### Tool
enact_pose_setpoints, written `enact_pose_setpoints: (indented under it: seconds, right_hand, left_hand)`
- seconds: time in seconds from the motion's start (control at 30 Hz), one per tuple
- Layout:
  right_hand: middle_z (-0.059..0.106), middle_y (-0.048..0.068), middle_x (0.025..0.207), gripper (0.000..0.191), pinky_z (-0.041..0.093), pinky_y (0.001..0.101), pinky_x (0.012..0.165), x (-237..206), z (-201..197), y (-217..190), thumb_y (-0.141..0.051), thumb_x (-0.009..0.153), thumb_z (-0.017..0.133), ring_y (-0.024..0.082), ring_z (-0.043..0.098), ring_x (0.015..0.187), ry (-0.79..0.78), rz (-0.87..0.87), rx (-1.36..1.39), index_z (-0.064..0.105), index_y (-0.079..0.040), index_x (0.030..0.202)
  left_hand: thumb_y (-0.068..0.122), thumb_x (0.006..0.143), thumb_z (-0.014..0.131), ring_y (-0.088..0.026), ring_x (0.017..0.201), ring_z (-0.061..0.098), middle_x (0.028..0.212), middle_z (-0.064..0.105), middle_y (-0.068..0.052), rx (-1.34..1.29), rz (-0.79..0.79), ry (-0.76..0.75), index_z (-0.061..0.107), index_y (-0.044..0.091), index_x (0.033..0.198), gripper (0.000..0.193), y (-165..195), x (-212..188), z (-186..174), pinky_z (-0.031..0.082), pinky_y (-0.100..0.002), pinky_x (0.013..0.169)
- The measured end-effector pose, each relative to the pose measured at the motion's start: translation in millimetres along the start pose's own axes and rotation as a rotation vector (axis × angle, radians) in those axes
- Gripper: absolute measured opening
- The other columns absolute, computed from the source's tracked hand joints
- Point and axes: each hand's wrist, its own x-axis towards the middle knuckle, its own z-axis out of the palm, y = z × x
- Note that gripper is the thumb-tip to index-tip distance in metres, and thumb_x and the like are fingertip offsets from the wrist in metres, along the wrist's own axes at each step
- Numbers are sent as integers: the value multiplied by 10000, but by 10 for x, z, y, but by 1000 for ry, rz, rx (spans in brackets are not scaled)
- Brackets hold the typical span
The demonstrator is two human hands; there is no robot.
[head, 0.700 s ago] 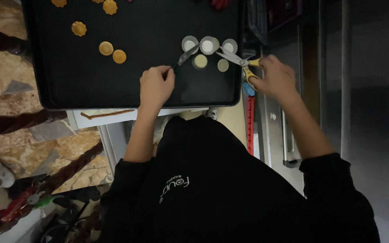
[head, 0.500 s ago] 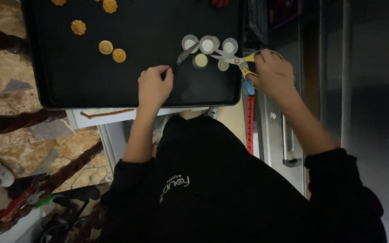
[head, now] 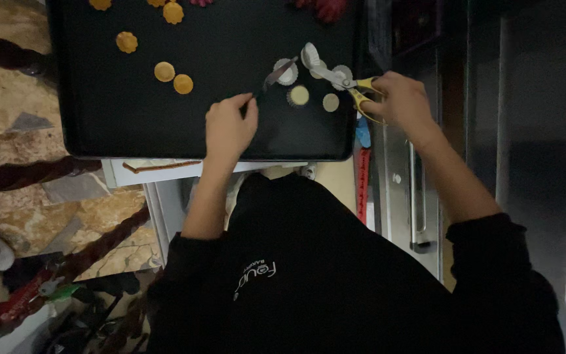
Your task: The person trims the edges of flower-shaped dough pieces on a baking tray, using scissors in one hand and a small knife in the other to cut away excess dough from each piece one at a time. They briefly open a refrigerator to place or retrieve an item, then return to trimming more dough pieces on the tray.
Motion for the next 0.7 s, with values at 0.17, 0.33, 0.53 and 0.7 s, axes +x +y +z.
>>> enact_pose_setpoints:
  seconds: [0.17, 0.33, 0.53, 0.7]
  right_hand:
    - [684, 92, 1033, 448, 533, 381, 812, 76, 142, 150, -344, 827, 857, 266, 680, 894, 77, -53, -3, 744, -20, 1115]
    - [691, 88, 1042, 438, 529, 381, 802, 114, 225, 161, -316, 811, 864, 254, 685, 880, 170, -70, -12, 748, -16, 1110]
    - [694, 90, 1037, 452, 537, 372, 811, 115, 249, 171, -313, 819, 863, 256, 685, 884, 171, -97, -27, 746, -7, 1131]
    - [706, 88, 1054, 434, 536, 388, 813, 169, 312, 229, -324, 820, 864, 262, 693, 888, 208, -136, -45, 758, -14, 1105]
  left_hand:
    - [189, 924, 657, -349, 718, 726, 755, 722, -213, 38, 29, -15, 791, 36, 1027, 227, 143, 205, 233, 580, -429, 704]
    - [176, 943, 612, -305, 689, 745, 752, 732, -182, 36, -15, -116, 782, 35, 984, 225, 163, 397, 319, 592, -393, 665]
    - [162, 918, 632, -340, 722, 737, 777, 732, -204, 97, 20, -41, 792, 22, 953, 215, 128, 448, 395, 591, -413, 668]
    - [169, 906, 638, -370, 750, 732, 800, 732, -215, 133, 11, -37, 793, 28, 946, 213, 82, 463, 379, 591, -440, 696]
